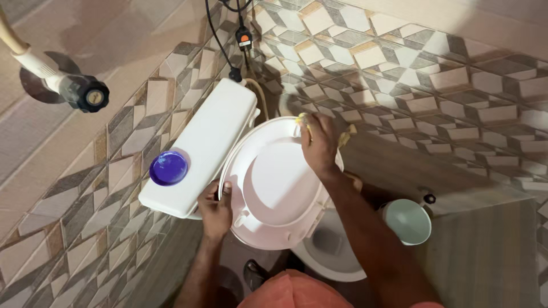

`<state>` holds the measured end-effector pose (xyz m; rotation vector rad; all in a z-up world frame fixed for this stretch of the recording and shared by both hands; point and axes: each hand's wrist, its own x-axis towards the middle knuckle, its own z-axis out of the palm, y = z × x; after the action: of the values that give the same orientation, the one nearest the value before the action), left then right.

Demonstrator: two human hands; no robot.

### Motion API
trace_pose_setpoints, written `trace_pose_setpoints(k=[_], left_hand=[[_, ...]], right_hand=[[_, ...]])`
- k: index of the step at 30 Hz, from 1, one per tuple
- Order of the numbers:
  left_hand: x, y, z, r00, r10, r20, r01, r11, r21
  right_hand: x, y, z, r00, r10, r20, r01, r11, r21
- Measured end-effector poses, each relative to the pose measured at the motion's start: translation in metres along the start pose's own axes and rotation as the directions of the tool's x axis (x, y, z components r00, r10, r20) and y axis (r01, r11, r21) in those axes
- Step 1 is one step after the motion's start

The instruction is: The person cleans the toilet seat and lid using a yellow sponge and a purple liquid cleaner. They then rinse the toilet bowl with water from a green cup and close the lid.

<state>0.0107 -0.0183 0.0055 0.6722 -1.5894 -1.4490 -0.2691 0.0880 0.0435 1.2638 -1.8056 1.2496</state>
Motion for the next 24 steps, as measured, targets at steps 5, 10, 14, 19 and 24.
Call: trace_pose_setpoints(k=[5, 10, 14, 19, 24], left_hand=[[-0.002, 0.011, -0.009, 0.999, -0.037, -0.028, 0.039, 0.998, 0.047], [0.007, 0.017, -0.015, 0.998, 0.052, 0.023, -0.054, 0.996, 0.07], [0.004, 0.026, -0.006, 1.0, -0.007, 0.026, 0.006, 0.999, 0.044], [0.001, 0.046, -0.011, 1.0, 0.015, -0.013, -0.014, 0.997, 0.078], [0.004, 0.068, -0.012, 0.997, -0.059, -0.057, 0.061, 0.997, 0.036]], right_hand=[[-0.01, 0.018, -0.017, 0.992, 0.043, 0.119, -0.021, 0.984, -0.175], [-0.015, 0.028, -0.014, 0.99, 0.084, 0.11, -0.06, 0.976, -0.208], [0.0, 0.033, 0.001, 0.99, -0.053, 0.129, 0.06, 0.997, -0.052], [-0.016, 0.043, -0.015, 0.995, 0.003, 0.096, 0.023, 0.964, -0.265], [-0.03, 0.04, -0.033, 0.994, 0.063, 0.084, -0.043, 0.974, -0.221]])
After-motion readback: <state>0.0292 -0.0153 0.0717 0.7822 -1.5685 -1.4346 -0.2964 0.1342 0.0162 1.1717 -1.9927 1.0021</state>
